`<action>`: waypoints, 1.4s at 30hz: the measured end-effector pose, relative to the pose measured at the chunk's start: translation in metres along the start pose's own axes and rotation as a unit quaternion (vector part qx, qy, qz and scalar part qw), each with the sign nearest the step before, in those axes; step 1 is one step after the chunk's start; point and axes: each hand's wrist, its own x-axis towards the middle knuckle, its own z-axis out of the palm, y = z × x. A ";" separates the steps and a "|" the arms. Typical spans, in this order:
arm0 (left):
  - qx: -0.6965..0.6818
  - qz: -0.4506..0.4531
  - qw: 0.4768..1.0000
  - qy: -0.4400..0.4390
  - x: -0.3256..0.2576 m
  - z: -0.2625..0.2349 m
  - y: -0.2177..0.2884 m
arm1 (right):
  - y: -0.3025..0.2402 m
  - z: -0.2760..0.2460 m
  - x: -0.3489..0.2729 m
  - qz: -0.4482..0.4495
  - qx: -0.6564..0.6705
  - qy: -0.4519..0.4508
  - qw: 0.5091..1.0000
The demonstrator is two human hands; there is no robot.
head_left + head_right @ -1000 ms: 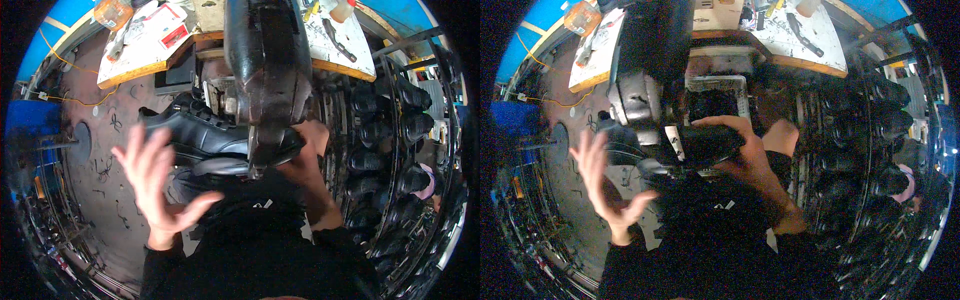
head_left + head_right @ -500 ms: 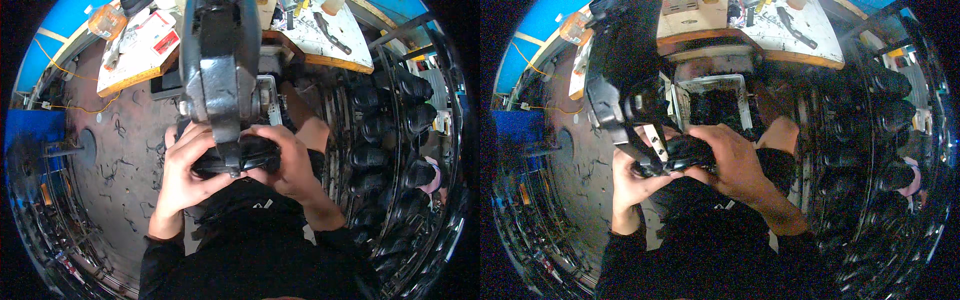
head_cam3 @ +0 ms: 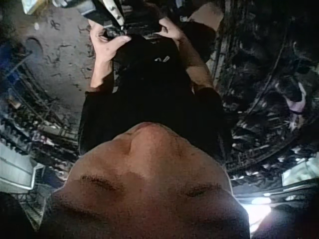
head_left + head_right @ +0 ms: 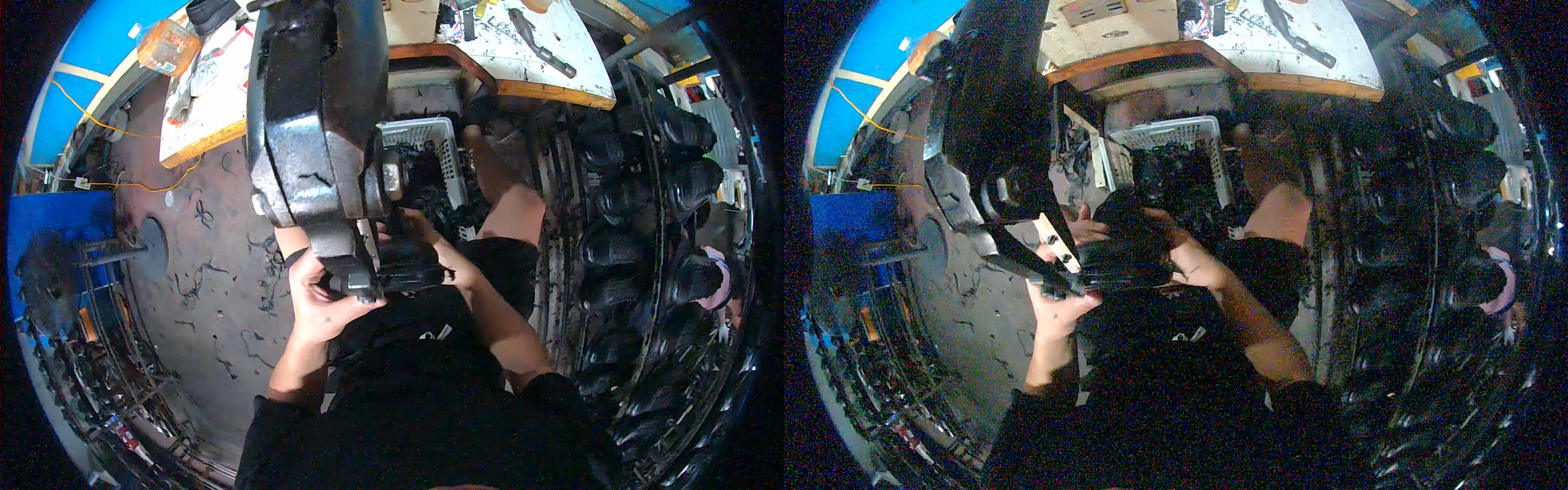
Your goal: Apply polish and buff the sides of leather shoes using a rotary machine.
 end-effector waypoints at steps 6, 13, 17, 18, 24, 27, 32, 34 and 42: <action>-0.050 0.005 0.998 -0.030 -0.002 0.002 -0.007 | -0.062 -0.017 -0.037 -0.021 -0.369 0.102 0.924; -0.127 -0.058 0.989 0.053 -0.014 0.014 -0.015 | -0.160 -0.023 -0.078 -0.087 -0.649 0.144 0.742; -0.150 -0.074 0.983 0.081 -0.019 0.014 -0.022 | -0.199 -0.001 -0.092 -0.151 -0.671 0.191 0.700; -0.156 -0.059 0.981 0.095 -0.020 0.015 -0.024 | -0.205 0.005 -0.095 -0.170 -0.687 0.200 0.678; -0.323 -0.114 0.926 0.160 -0.024 0.025 -0.033 | -0.233 0.033 -0.110 -0.165 -0.480 0.238 0.828; -0.356 -0.157 0.903 0.182 -0.026 0.023 -0.036 | -0.239 0.046 -0.111 -0.185 -0.632 0.259 0.706; -0.423 -0.181 0.867 0.190 -0.032 0.012 -0.041 | -0.235 0.076 -0.096 -0.236 -0.753 0.201 0.580; -0.398 -0.211 0.870 0.200 -0.035 0.005 -0.042 | -0.231 0.086 -0.085 -0.258 -0.740 0.163 0.600; -0.325 -0.125 0.912 0.215 -0.057 -0.043 -0.037 | -0.186 0.102 -0.046 -0.225 -0.693 0.133 0.672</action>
